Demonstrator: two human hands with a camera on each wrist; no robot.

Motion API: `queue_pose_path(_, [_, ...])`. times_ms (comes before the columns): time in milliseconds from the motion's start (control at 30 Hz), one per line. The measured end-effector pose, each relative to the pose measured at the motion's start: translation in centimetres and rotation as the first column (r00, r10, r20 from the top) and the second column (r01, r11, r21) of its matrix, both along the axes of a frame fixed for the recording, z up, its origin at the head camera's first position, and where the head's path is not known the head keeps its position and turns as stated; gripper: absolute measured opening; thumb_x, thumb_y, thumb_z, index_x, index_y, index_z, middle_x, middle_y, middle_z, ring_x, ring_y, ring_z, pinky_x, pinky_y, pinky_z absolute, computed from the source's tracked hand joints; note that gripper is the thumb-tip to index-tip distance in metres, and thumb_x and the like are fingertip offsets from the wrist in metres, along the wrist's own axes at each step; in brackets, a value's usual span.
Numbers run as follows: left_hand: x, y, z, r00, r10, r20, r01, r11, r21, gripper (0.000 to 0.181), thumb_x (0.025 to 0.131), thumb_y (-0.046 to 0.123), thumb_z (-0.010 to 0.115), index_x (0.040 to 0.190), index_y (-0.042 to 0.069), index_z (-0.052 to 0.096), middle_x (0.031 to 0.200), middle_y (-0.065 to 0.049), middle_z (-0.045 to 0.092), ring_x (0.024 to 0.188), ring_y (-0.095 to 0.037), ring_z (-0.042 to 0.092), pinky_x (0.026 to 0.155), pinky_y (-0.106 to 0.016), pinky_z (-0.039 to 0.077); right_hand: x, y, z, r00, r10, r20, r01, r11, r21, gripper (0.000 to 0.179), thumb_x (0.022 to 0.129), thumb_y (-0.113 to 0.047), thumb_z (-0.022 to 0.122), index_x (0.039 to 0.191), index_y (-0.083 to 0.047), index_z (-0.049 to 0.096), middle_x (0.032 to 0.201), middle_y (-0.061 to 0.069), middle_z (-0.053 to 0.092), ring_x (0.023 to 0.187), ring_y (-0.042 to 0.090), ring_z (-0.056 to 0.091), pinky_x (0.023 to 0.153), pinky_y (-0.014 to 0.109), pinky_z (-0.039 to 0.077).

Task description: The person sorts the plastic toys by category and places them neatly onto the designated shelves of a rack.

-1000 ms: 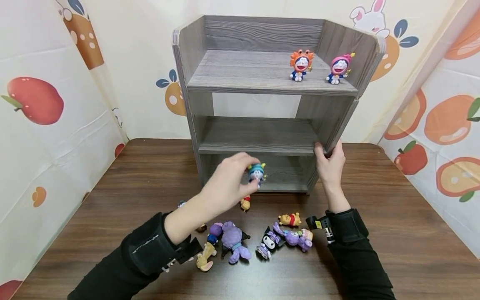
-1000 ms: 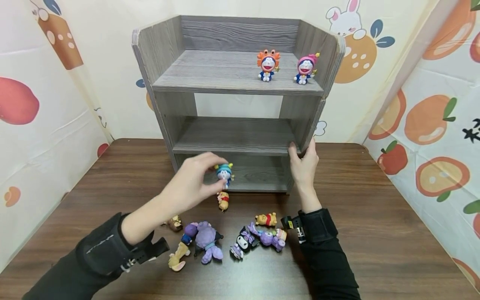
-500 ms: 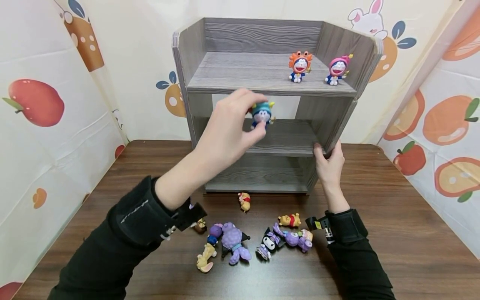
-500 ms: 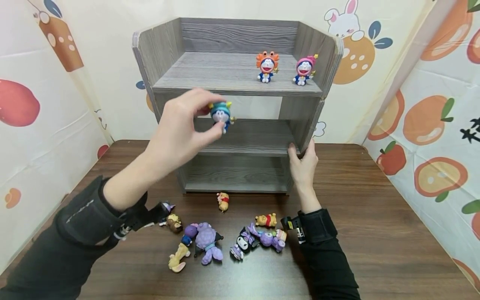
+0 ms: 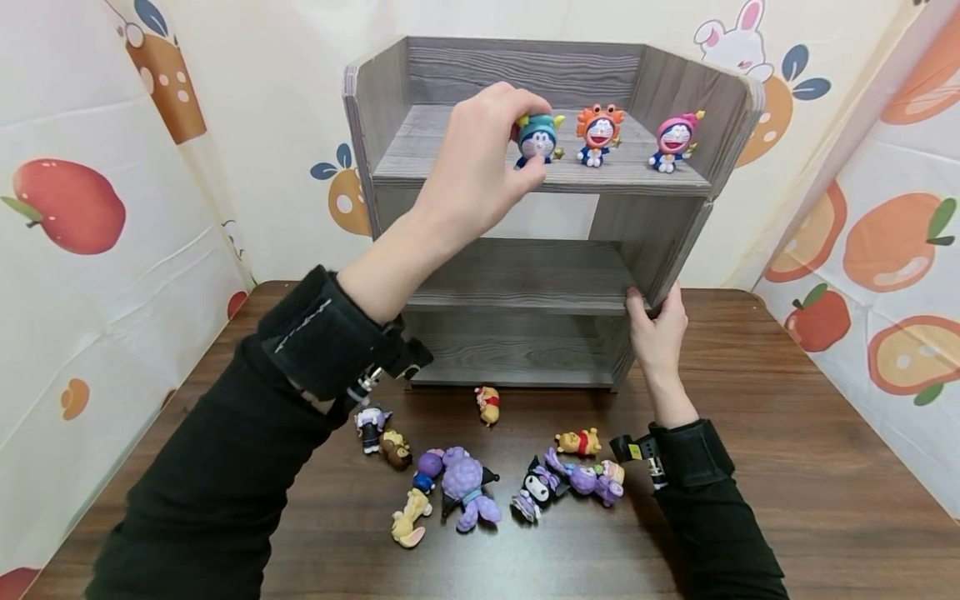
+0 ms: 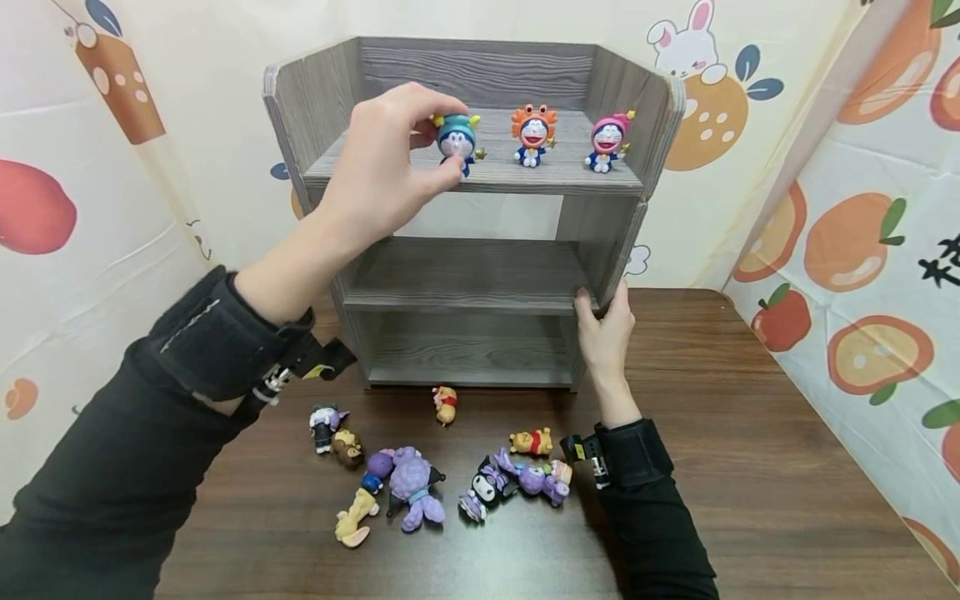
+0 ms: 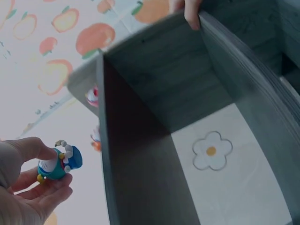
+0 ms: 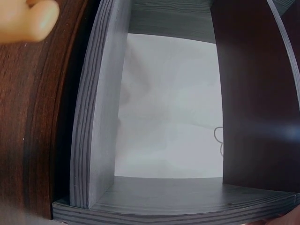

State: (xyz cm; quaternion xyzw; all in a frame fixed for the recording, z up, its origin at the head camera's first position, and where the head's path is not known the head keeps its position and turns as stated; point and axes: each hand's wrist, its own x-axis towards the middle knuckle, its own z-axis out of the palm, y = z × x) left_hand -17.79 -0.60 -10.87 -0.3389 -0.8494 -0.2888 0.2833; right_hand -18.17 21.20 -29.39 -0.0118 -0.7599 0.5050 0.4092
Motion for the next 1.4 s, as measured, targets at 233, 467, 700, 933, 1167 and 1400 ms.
queue_pose_path(233, [-2.0, 0.3, 0.6, 0.997, 0.065, 0.031, -0.064, 0.998, -0.025, 0.034, 0.084, 0.011, 0.056, 0.116, 0.001, 0.054, 0.11, -0.008, 0.053, 0.091, -0.013, 0.047, 0.076, -0.012, 0.037, 0.0, 0.0, 0.1, 1.0, 0.008, -0.013, -0.008, 1.0, -0.003, 0.034, 0.08, -0.003, 0.053, 0.112, 0.009, 0.05, 0.098, 0.025, 0.058, 0.078, 0.005, 0.047, 0.07, 0.018, 0.034])
queue_pose_path(467, [-3.7, 0.8, 0.4, 0.991, 0.091, 0.095, -0.089, 0.996, -0.031, 0.036, 0.085, 0.011, 0.056, 0.119, 0.003, 0.053, 0.112, -0.007, 0.052, 0.094, -0.012, 0.045, 0.077, -0.013, 0.037, 0.0, 0.1, 0.0, 1.0, 0.011, -0.017, -0.012, 1.0, -0.005, 0.033, 0.081, -0.002, 0.052, 0.111, 0.01, 0.049, 0.097, 0.025, 0.058, 0.078, 0.003, 0.047, 0.07, 0.017, 0.034])
queue_pose_path(700, [-4.8, 0.9, 0.1, 0.985, 0.121, 0.12, -0.119, 0.993, -0.024, 0.037, 0.085, 0.011, 0.056, 0.121, 0.006, 0.053, 0.113, -0.006, 0.052, 0.096, -0.011, 0.047, 0.077, -0.011, 0.036, 0.1, 0.0, -0.1, 1.0, 0.022, -0.012, -0.022, 1.0, 0.009, 0.033, 0.082, -0.003, 0.051, 0.113, 0.009, 0.049, 0.1, 0.024, 0.057, 0.083, 0.009, 0.05, 0.069, 0.018, 0.036])
queue_pose_path(933, [-5.3, 0.8, -0.2, 0.983, 0.108, 0.151, -0.108, 0.994, -0.009, 0.039, 0.086, 0.012, 0.055, 0.124, 0.006, 0.051, 0.115, -0.006, 0.052, 0.092, -0.01, 0.046, 0.075, -0.012, 0.035, 0.1, 0.0, -0.1, 0.999, 0.03, -0.01, -0.03, 0.999, 0.01, 0.034, 0.082, -0.003, 0.05, 0.114, 0.009, 0.048, 0.102, 0.024, 0.057, 0.085, 0.012, 0.051, 0.069, 0.018, 0.037])
queue_pose_path(1167, [-5.8, 0.9, -0.4, 0.979, 0.098, 0.18, -0.095, 0.995, -0.027, 0.042, 0.087, 0.013, 0.053, 0.128, 0.006, 0.046, 0.12, -0.005, 0.05, 0.09, -0.009, 0.045, 0.074, -0.012, 0.035, 0.1, 0.0, -0.1, 1.0, 0.02, -0.008, -0.02, 1.0, 0.007, 0.033, 0.082, -0.004, 0.05, 0.113, 0.009, 0.049, 0.1, 0.024, 0.057, 0.083, 0.009, 0.051, 0.069, 0.018, 0.036])
queue_pose_path(1400, [-6.2, 0.8, -0.6, 0.974, 0.062, 0.217, -0.065, 0.998, 0.01, 0.044, 0.088, 0.011, 0.052, 0.131, 0.005, 0.042, 0.126, -0.006, 0.047, 0.097, -0.01, 0.049, 0.079, -0.013, 0.038, -0.4, 0.3, -0.5, 0.999, 0.029, -0.015, -0.029, 1.0, 0.005, 0.034, 0.082, -0.004, 0.051, 0.114, 0.007, 0.049, 0.101, 0.023, 0.058, 0.083, 0.007, 0.05, 0.069, 0.018, 0.037])
